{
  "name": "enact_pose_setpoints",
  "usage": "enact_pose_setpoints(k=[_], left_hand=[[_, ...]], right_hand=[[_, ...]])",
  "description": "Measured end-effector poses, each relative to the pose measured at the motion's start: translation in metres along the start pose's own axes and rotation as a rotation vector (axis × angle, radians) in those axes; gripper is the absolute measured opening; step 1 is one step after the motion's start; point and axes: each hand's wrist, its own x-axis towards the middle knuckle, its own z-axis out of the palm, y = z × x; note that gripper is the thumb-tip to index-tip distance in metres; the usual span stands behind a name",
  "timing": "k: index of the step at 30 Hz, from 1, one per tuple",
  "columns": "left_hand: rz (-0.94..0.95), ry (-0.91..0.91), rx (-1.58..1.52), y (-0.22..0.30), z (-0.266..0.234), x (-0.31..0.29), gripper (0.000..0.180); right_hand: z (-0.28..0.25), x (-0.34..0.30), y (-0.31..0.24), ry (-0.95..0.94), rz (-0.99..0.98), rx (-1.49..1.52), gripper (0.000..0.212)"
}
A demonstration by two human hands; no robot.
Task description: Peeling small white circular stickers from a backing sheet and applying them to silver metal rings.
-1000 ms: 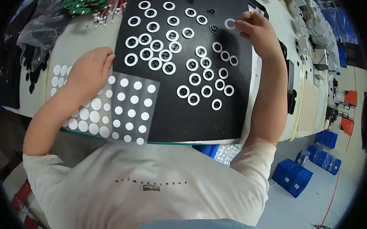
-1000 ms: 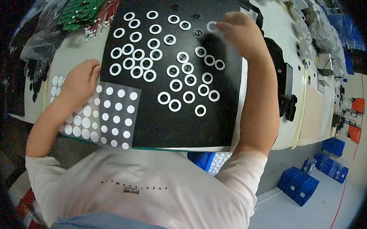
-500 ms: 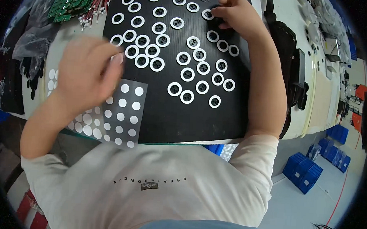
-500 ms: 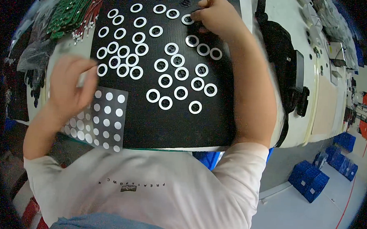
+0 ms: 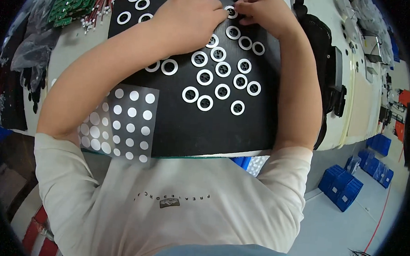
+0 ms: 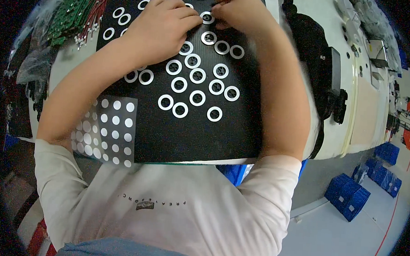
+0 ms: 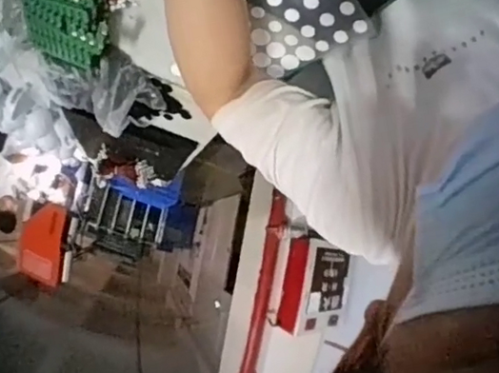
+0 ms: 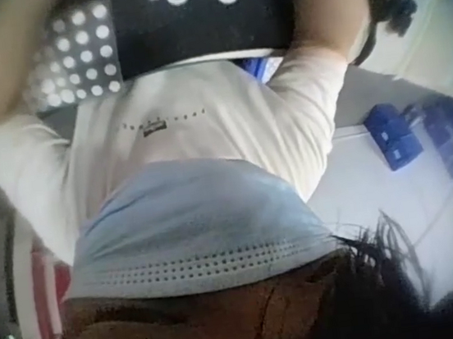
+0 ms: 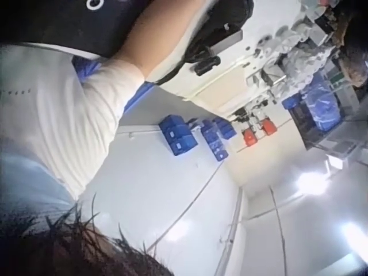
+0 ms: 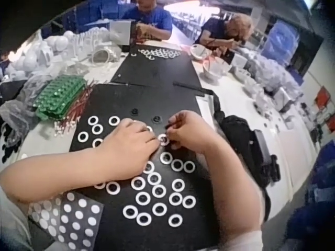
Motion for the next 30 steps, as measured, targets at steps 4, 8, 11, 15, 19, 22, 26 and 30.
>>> enact_pose_setpoints(k=[4,8,11,15,19,22,26,30], left_hand=[[0.031,-0.054,-0.023,0.003,-0.011,0.007,0.02],[-0.02,-0.149,-0.031,0.004,-0.019,0.011,0.02],[-0.048,-0.133,-0.107,0.003,-0.016,0.014,0.021],[-0.111,-0.204,-0.156,-0.006,-0.013,0.01,0.02],[-0.105,-0.155,-0.132,-0.009,-0.011,0.008,0.022],[-0.081,-0.118,-0.118,-0.007,-0.014,0.012,0.024],[-0.087,-0.079,-0.152,-0.009,-0.007,0.014,0.023],[-0.076,-0.061,-0.134,-0.011,-0.005,0.008,0.021]], right_hand=[[0.006,-0.008,-0.013,0.044,0.023,-0.184,0.023],[0.01,-0.012,-0.016,0.079,0.066,-0.142,0.022],[0.0,-0.01,-0.009,0.022,0.054,-0.115,0.021],[0.005,-0.009,-0.016,0.053,0.076,-0.212,0.017],[0.008,-0.009,-0.014,0.065,0.061,-0.204,0.017],[0.004,-0.01,-0.018,0.034,0.112,-0.194,0.02],[-0.007,0.031,0.031,0.009,0.073,-0.301,0.024],[0.006,-0.007,-0.024,-0.007,0.043,-0.307,0.025]])
